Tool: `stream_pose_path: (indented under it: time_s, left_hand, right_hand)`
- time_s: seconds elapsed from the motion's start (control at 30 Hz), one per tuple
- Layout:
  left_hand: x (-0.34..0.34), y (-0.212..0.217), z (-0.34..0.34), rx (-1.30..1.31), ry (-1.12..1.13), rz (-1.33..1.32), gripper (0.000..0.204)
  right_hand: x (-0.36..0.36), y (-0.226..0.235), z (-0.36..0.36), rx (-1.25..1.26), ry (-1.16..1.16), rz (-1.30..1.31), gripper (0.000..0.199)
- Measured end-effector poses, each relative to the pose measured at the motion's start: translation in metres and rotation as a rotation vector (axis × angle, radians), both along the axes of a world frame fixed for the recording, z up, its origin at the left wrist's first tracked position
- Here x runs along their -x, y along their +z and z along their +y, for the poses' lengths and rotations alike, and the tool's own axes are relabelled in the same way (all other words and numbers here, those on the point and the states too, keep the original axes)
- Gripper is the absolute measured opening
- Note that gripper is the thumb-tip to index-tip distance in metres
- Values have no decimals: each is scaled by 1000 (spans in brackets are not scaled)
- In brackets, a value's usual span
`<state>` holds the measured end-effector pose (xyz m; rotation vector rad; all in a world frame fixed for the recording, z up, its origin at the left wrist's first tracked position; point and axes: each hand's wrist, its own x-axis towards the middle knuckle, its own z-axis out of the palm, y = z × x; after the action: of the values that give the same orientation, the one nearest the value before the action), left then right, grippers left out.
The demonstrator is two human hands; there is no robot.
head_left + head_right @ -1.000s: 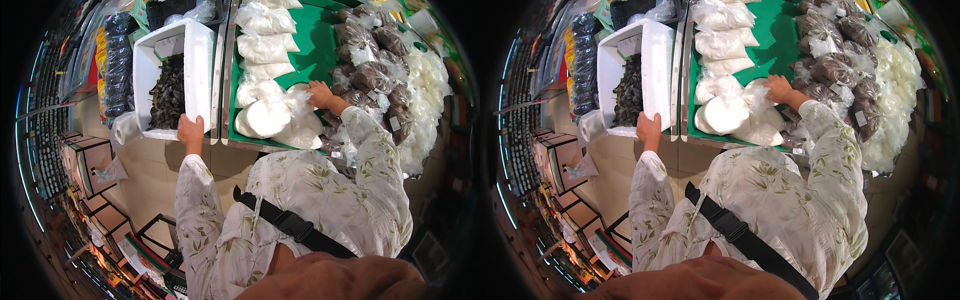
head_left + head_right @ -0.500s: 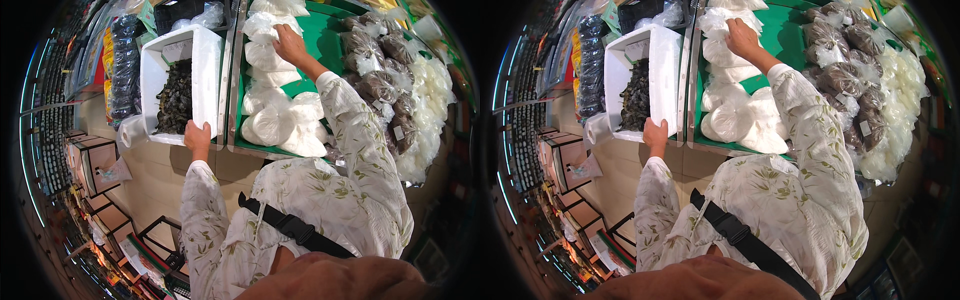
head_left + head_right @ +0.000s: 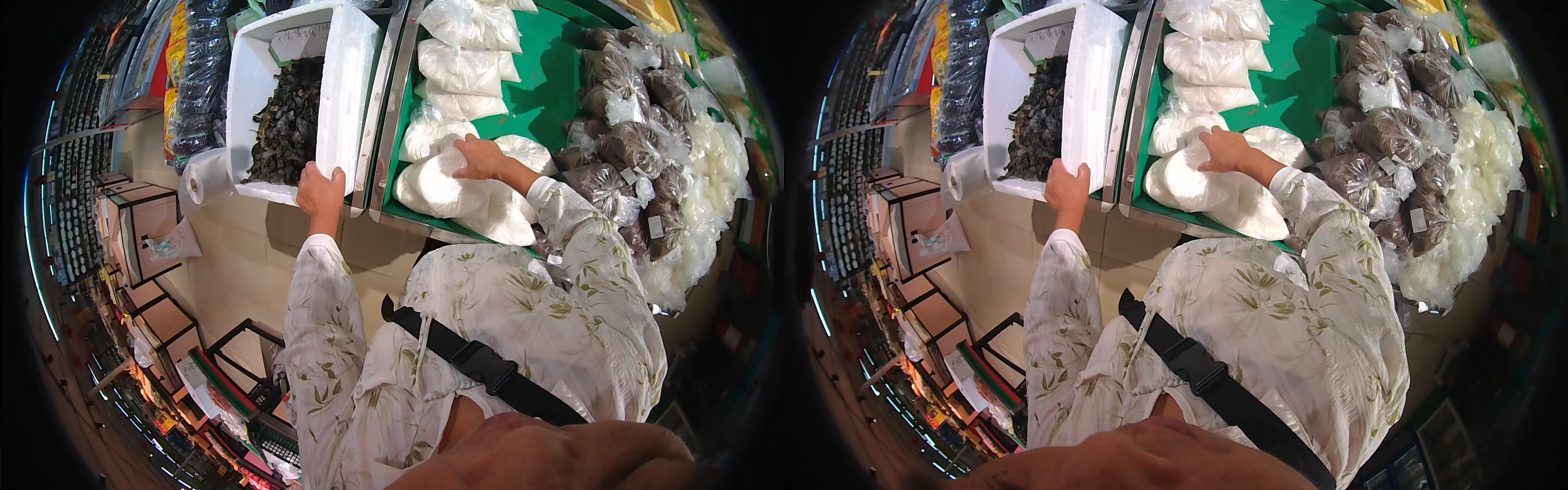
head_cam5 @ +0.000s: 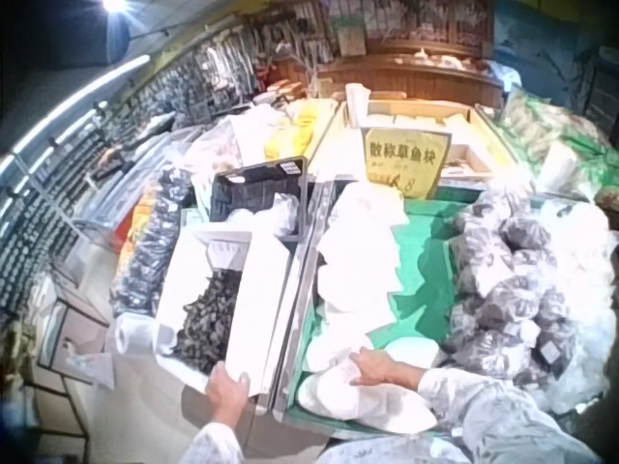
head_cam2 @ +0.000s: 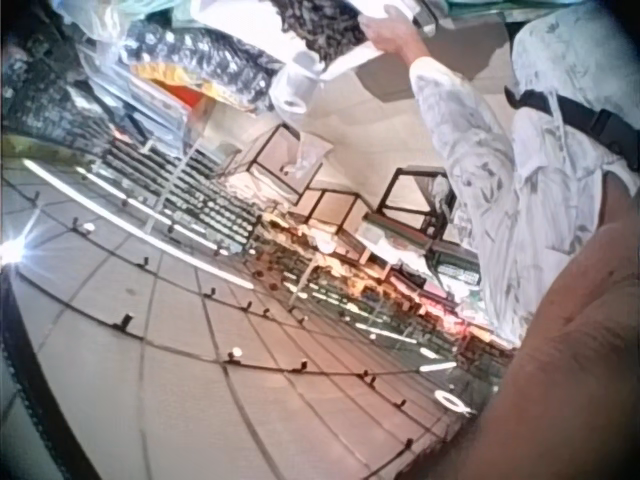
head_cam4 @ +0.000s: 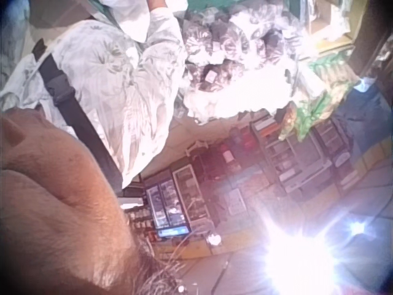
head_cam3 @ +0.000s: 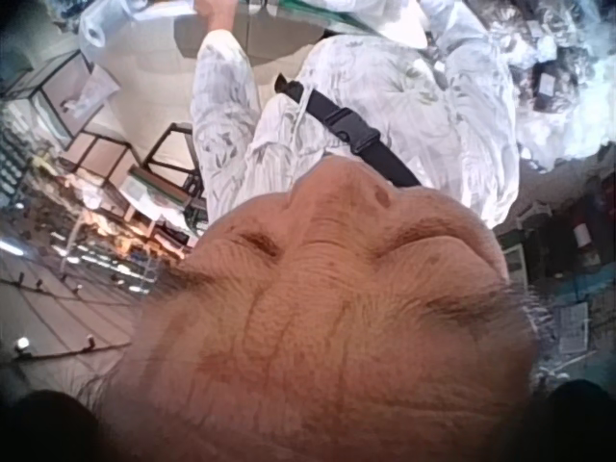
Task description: The person sorts and arranges small white and brown plastic bags containing grocery items on a display table by hand.
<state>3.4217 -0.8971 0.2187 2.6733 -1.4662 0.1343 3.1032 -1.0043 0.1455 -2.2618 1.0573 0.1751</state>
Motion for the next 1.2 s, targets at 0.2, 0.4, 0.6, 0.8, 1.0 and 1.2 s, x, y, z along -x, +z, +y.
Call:
stream_pose_path:
  time_s: [0.2, 0.4, 0.6, 0.8, 1.0, 1.2]
  left_hand:
    - [2, 3, -4, -8, -11, 15, 36]
    - [0, 1, -1, 4, -9, 13, 37]
    - [0, -1, -1, -2, -12, -1, 37]
    - [-1, -3, -1, -11, -3, -13, 37]
    - [1, 2, -3, -6, -7, 1, 37]
    - [-1, 2, -1, 2, 0, 16, 37]
  right_hand:
    - [-2, 1, 42, 160, -37, -97, 33]
    - [-1, -2, 84, 204, -14, -229, 15]
    - [0, -1, 132, 199, 80, -409, 11]
    - [-6, -7, 136, 115, 53, -493, 16]
    - [-11, 14, 83, -231, -278, -747, 16]
    - [-15, 36, 31, -321, -222, -872, 20]
